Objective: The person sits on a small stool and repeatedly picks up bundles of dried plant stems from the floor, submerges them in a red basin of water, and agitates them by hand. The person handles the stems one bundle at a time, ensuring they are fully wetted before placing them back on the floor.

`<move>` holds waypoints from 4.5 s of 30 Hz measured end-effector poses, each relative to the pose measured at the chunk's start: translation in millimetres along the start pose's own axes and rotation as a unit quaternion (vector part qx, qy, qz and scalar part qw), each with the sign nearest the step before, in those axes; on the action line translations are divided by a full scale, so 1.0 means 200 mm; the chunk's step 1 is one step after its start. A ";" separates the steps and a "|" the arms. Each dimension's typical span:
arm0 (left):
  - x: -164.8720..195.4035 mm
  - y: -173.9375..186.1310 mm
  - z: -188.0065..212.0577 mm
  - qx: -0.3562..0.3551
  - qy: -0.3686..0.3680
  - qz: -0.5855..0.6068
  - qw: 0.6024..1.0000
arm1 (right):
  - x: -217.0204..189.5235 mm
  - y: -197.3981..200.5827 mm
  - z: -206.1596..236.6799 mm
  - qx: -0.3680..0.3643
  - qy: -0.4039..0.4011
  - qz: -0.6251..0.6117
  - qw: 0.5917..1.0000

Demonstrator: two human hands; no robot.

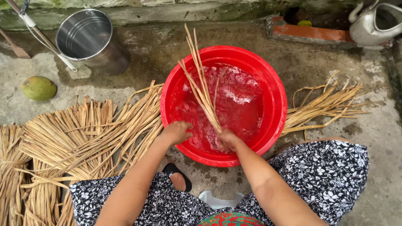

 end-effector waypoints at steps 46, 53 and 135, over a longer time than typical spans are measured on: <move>0.44 -0.16 0.19 0.006 0.081 0.206 0.975 | -0.46 -0.11 0.21 0.082 0.103 -0.440 0.888; 0.59 0.28 0.62 0.008 0.007 0.198 0.980 | -0.22 0.69 0.16 0.174 0.163 -0.603 0.762; 0.25 0.51 0.82 0.123 -0.006 0.572 0.811 | -0.37 0.22 0.35 0.113 0.144 -0.453 0.872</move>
Point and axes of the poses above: each hand's wrist, its own z-axis away from the middle knuckle, its own y-axis out of the back of the hand, x = y × z, the point moved 7 cm from there along -z, towards the middle knuckle, and after that the axes turned 13 degrees about z, right-handed, at the moved point
